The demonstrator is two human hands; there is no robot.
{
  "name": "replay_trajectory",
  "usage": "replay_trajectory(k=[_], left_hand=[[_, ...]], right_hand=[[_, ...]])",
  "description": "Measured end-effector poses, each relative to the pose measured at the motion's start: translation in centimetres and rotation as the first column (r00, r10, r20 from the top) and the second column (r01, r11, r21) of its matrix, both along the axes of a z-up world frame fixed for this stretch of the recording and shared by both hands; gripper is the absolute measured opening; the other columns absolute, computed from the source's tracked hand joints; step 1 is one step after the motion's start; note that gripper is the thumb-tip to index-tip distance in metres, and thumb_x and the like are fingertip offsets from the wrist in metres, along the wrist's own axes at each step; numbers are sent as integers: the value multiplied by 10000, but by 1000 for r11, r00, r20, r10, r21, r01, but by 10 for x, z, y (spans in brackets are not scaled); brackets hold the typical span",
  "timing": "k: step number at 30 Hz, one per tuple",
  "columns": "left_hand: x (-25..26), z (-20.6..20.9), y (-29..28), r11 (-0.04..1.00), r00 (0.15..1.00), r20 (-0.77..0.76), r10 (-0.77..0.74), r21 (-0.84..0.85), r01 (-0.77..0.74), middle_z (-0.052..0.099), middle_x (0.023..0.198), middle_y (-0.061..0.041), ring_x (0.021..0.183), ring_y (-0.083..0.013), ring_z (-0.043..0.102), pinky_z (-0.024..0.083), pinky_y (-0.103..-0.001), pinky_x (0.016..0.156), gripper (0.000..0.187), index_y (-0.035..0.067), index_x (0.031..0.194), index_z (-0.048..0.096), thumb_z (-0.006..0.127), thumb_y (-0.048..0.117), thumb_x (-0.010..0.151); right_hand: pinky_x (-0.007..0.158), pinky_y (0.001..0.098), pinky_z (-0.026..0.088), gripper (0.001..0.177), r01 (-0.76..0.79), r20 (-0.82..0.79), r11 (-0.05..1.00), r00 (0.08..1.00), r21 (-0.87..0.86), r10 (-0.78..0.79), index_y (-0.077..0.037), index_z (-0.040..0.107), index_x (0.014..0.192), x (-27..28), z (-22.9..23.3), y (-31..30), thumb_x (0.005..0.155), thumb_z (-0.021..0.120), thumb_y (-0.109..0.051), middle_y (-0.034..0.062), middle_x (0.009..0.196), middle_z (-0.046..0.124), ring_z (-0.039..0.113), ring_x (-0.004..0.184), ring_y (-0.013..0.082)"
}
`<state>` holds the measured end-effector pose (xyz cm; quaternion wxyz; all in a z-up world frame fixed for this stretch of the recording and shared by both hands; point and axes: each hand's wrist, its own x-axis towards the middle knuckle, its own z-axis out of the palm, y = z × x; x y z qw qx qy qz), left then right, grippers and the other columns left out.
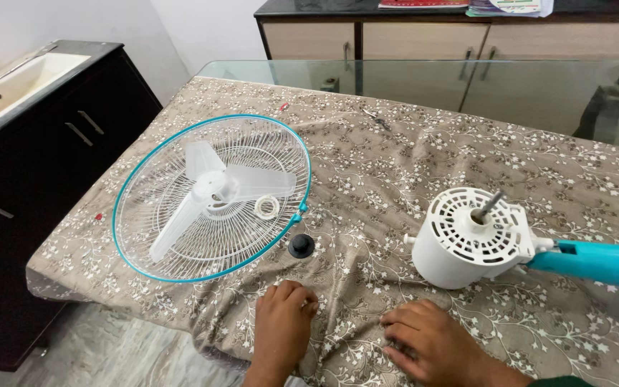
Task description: The person assembles a teal electric fan on a table. They attach the front grille to the motor housing, insert the fan blades, secure them with a black cap, and then attach the rear grille to complete the assembly.
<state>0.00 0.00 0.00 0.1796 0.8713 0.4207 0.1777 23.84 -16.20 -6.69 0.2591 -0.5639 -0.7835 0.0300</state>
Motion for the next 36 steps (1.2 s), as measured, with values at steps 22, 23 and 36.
replay_trajectory(k=[22,23,36], left_hand=[[167,-69,-131,282,817,568,-100,-771,571,685,774,18,682,-51,559,462,-232,620,159,-6,946,748,681,127,1005],[174,-72,-136,259,850,518,-94,-812,523,676,769,5,663,-65,545,448,-243,602,174,-6,962,752,676,142,1010],[223,-15,-173,490,852,358,-382,-703,515,752,998,-70,842,-118,710,589,-287,770,334,64,1196,727,750,209,896]], right_hand=[[638,325,615,181,563,-451,826,739,5,-501,-120,780,972,55,28,-133,804,840,-152,42,841,791,788,728,183],[630,330,614,180,594,-439,802,706,-58,-555,-121,789,971,61,27,-141,801,836,-161,46,837,794,787,713,188],[622,403,587,159,876,-242,480,458,-36,-855,-89,693,951,130,40,-187,842,738,-196,107,883,738,736,729,299]])
